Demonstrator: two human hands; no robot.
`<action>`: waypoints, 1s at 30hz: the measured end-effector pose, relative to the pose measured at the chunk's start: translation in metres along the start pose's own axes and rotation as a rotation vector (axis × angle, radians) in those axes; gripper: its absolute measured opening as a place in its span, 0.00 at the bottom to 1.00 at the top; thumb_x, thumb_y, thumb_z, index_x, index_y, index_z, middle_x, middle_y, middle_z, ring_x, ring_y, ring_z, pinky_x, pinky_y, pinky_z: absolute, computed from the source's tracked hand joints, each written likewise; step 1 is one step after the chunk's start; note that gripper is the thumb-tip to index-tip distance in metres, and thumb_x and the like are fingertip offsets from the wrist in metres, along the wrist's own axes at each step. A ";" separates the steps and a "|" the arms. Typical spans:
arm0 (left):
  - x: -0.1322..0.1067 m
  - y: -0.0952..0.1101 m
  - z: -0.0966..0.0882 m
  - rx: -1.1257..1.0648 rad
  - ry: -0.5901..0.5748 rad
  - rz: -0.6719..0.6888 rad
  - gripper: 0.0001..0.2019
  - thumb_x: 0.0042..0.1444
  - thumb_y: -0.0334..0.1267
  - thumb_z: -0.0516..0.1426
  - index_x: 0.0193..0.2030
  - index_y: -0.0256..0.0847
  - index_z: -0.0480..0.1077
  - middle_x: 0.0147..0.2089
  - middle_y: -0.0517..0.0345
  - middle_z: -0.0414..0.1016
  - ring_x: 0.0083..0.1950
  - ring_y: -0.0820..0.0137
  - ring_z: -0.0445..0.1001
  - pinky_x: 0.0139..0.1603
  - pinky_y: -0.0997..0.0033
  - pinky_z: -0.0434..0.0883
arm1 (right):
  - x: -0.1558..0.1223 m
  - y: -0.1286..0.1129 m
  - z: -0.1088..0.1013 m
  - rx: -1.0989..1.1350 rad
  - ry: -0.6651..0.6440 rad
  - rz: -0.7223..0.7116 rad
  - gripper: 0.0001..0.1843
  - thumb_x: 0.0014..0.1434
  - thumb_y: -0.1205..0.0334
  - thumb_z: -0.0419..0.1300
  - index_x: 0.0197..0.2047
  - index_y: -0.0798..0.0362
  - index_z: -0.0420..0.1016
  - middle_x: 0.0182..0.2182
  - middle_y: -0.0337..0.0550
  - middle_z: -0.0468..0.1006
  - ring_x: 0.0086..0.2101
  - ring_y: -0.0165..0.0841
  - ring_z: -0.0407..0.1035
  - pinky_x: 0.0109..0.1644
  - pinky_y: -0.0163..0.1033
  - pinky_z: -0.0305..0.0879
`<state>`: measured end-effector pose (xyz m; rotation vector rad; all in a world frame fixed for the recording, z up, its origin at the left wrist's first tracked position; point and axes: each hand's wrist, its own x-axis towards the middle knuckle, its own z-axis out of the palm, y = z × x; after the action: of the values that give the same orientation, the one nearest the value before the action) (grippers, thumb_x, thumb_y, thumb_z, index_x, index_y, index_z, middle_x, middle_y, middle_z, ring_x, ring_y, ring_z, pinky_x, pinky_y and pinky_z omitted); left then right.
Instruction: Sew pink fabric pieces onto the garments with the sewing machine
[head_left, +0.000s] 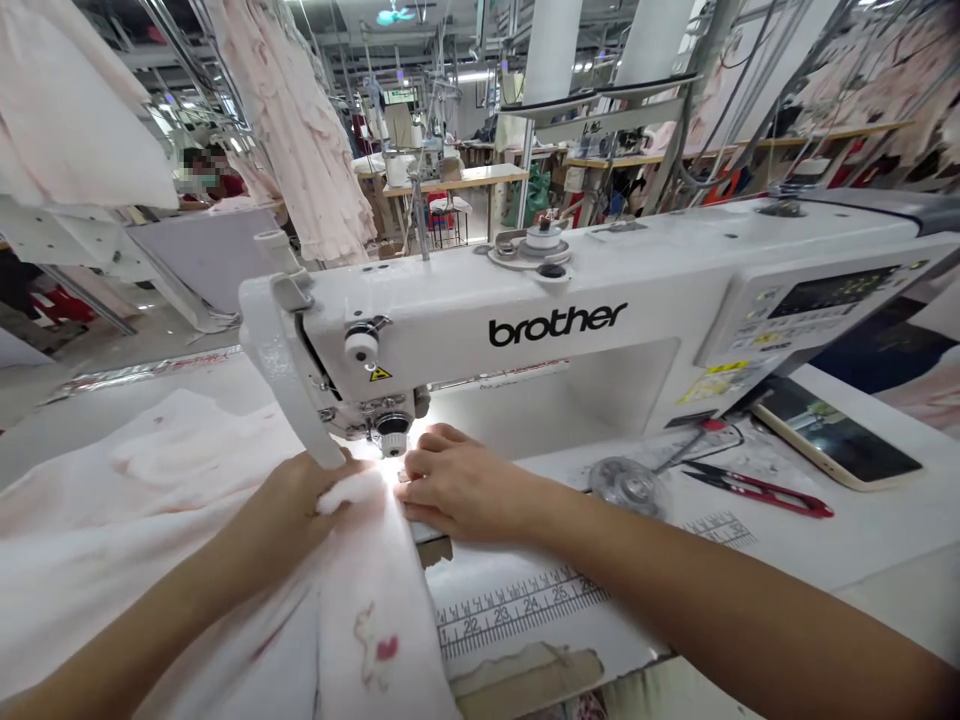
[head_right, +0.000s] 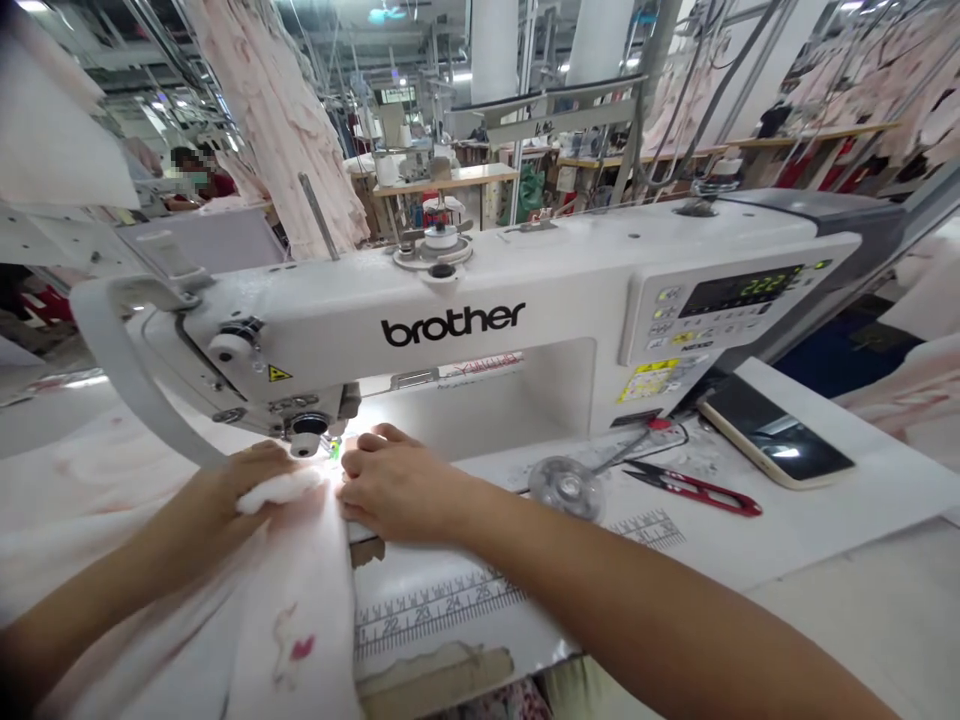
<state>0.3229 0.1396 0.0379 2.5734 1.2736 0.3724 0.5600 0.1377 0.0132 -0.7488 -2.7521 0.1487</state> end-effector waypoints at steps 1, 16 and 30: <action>-0.003 0.004 0.002 0.074 -0.030 0.048 0.10 0.49 0.27 0.50 0.29 0.42 0.71 0.28 0.61 0.69 0.32 0.68 0.70 0.34 0.70 0.66 | 0.000 0.000 0.000 -0.003 0.004 -0.007 0.09 0.69 0.60 0.56 0.43 0.54 0.76 0.38 0.42 0.73 0.42 0.35 0.61 0.56 0.40 0.51; -0.019 -0.006 0.033 0.118 0.096 0.251 0.22 0.55 0.24 0.50 0.54 0.44 0.71 0.53 0.54 0.75 0.51 0.63 0.72 0.55 0.57 0.66 | 0.001 0.003 0.005 -0.054 0.067 0.011 0.11 0.69 0.59 0.56 0.39 0.54 0.76 0.38 0.41 0.74 0.41 0.36 0.62 0.60 0.43 0.49; -0.024 -0.008 0.029 0.201 0.122 0.348 0.26 0.51 0.24 0.50 0.58 0.40 0.68 0.55 0.53 0.75 0.60 0.60 0.69 0.62 0.55 0.63 | 0.003 -0.003 0.011 -0.094 0.041 0.127 0.10 0.69 0.56 0.56 0.48 0.51 0.72 0.44 0.44 0.74 0.48 0.39 0.61 0.67 0.51 0.40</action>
<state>0.3123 0.1217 0.0051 2.9931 0.9356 0.4950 0.5527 0.1364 0.0041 -0.9410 -2.6889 0.0303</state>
